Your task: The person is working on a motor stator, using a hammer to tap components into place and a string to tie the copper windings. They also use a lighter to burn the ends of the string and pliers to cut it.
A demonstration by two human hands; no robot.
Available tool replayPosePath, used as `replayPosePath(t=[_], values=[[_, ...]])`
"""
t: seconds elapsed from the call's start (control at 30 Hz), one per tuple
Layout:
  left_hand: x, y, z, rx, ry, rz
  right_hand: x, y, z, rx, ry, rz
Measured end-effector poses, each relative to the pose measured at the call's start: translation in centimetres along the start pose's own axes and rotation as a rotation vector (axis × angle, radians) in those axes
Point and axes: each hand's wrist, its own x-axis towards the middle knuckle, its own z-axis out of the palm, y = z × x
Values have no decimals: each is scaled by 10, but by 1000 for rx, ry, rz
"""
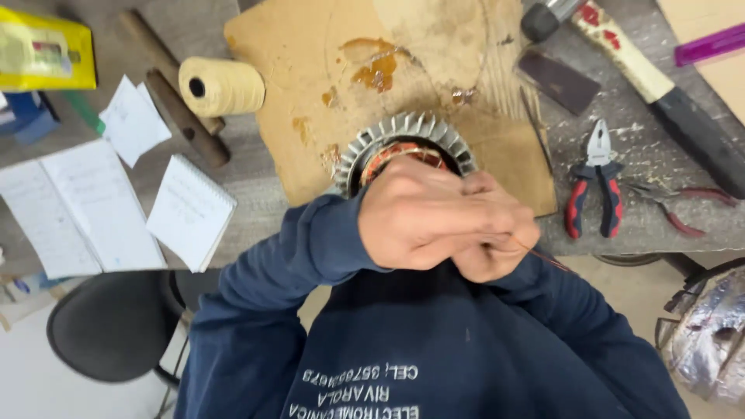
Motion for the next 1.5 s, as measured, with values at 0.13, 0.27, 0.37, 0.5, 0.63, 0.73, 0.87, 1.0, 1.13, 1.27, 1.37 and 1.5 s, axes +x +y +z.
replayPosePath(t=[0.13,0.27,0.37,0.5,0.63,0.73,0.87,1.0,1.13,1.27,1.37,1.5], values=[[1,3,14,68,-55,51,1,-9,1,-121,-80,117],[6,18,-18,-27,33,91,35,-38,13,-200,-229,144],[-11,17,-47,-20,47,61,52,-39,25,-268,-363,139],[-44,2,-77,-86,66,-20,53,-46,30,-470,-490,207],[-73,-19,-94,-198,88,-117,49,-47,44,-637,-433,269],[-104,-33,-91,-182,159,-224,52,-50,47,-672,-603,283],[-122,-40,-96,-179,178,-153,25,-40,35,-624,-687,245],[-101,-37,-96,-212,232,43,-11,-20,22,-574,-204,-211],[-103,-33,-92,-308,264,69,-11,-25,16,-645,-239,-210],[-113,-36,-89,-321,207,101,-22,-40,17,-747,-231,-38],[-108,-35,-95,-149,66,161,-23,-48,18,-802,-353,80],[-109,-38,-92,-235,95,147,-26,-50,21,-796,-330,108]])
